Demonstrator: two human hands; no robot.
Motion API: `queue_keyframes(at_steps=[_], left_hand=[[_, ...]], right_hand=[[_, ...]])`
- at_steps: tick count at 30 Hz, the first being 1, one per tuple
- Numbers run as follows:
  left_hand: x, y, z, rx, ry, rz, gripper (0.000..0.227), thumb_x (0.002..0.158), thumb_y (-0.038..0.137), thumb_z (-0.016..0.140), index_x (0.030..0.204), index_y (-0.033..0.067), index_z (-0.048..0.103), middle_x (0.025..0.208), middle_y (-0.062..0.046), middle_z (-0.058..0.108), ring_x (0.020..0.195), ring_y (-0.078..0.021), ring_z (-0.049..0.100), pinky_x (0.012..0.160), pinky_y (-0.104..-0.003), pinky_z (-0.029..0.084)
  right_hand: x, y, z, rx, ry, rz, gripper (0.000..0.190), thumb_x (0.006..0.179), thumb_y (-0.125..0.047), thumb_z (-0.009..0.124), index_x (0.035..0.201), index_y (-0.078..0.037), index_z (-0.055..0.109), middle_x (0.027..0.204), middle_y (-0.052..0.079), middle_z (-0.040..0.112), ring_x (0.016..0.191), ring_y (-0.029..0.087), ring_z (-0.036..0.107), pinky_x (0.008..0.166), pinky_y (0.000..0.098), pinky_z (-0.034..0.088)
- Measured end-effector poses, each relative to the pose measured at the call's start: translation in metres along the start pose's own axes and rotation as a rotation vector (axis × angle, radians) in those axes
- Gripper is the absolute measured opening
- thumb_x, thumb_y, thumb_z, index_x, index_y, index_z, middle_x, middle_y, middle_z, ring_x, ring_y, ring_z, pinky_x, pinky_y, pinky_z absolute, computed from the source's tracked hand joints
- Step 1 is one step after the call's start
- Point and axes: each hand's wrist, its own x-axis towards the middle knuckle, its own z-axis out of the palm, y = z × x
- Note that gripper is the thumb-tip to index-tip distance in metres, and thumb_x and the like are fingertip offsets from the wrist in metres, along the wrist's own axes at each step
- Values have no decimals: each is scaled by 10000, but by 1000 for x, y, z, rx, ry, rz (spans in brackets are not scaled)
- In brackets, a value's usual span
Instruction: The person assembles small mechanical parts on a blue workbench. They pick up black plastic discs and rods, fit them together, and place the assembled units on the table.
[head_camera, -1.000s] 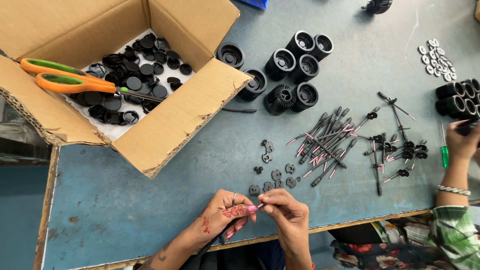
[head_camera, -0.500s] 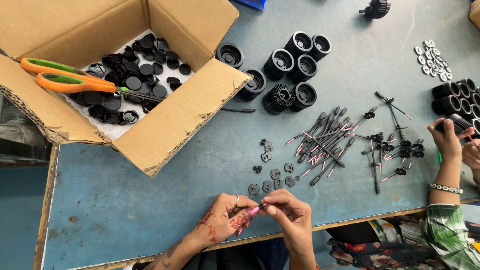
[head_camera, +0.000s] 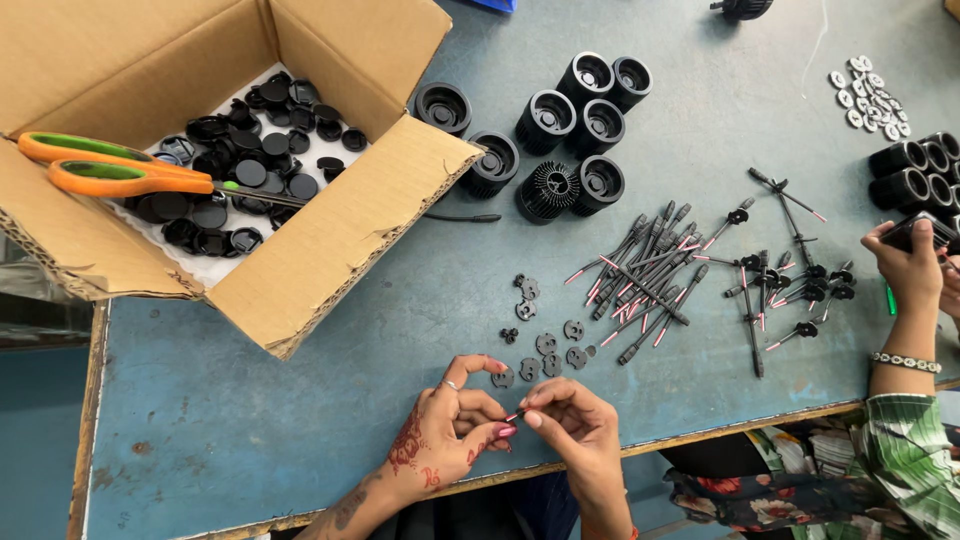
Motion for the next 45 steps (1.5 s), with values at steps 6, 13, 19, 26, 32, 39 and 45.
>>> queue_keyframes(at_steps=[6,13,19,26,32,39,45], left_hand=[[-1,0,2,189,30,47,610,842,70,770,1378,99,479,836,-85,816,784,-128,807,693,-268,631],[5,-9,4,225,-39,44,160,947,66,662,1055,7,763,751,-73,790,671,-121,784,618,-247,631],[2,-12,2,227,-23,56,142,947,57,650,1008,-3,763,691,-71,760,593,-107,743,550,-245,595],[-1,-14,1,220,-14,102,148,942,38,637,1009,-8,760,651,-71,742,550,-104,723,524,-242,592],[-2,-15,1,258,-13,109,104,928,50,675,951,-1,763,614,-61,725,519,-95,693,487,-252,553],[-1,-11,-2,323,-52,85,116,923,85,668,933,20,764,601,-47,718,498,-90,680,476,-258,519],[0,-10,2,230,-34,-5,144,949,74,652,962,1,775,641,-64,739,549,-104,718,515,-252,592]], right_hand=[[-2,8,-3,43,17,-18,152,846,114,724,958,46,648,1008,144,692,963,180,684,867,295,541],[2,3,-12,-11,170,-39,237,829,92,729,1053,41,668,979,134,732,940,174,708,853,285,557],[0,9,-6,44,78,17,284,858,53,735,1138,62,687,991,115,728,923,161,693,828,301,573],[-1,11,-7,30,36,43,226,852,52,748,1073,97,724,990,129,720,907,170,701,819,300,577],[2,12,-10,2,-13,118,231,838,71,760,1066,94,736,977,134,732,876,170,710,819,289,574],[5,4,-8,-3,-99,190,390,808,72,769,1179,44,652,987,111,730,900,136,700,829,280,579],[7,13,-12,35,-115,143,320,818,90,761,1117,48,653,992,126,733,913,150,701,842,290,576]])
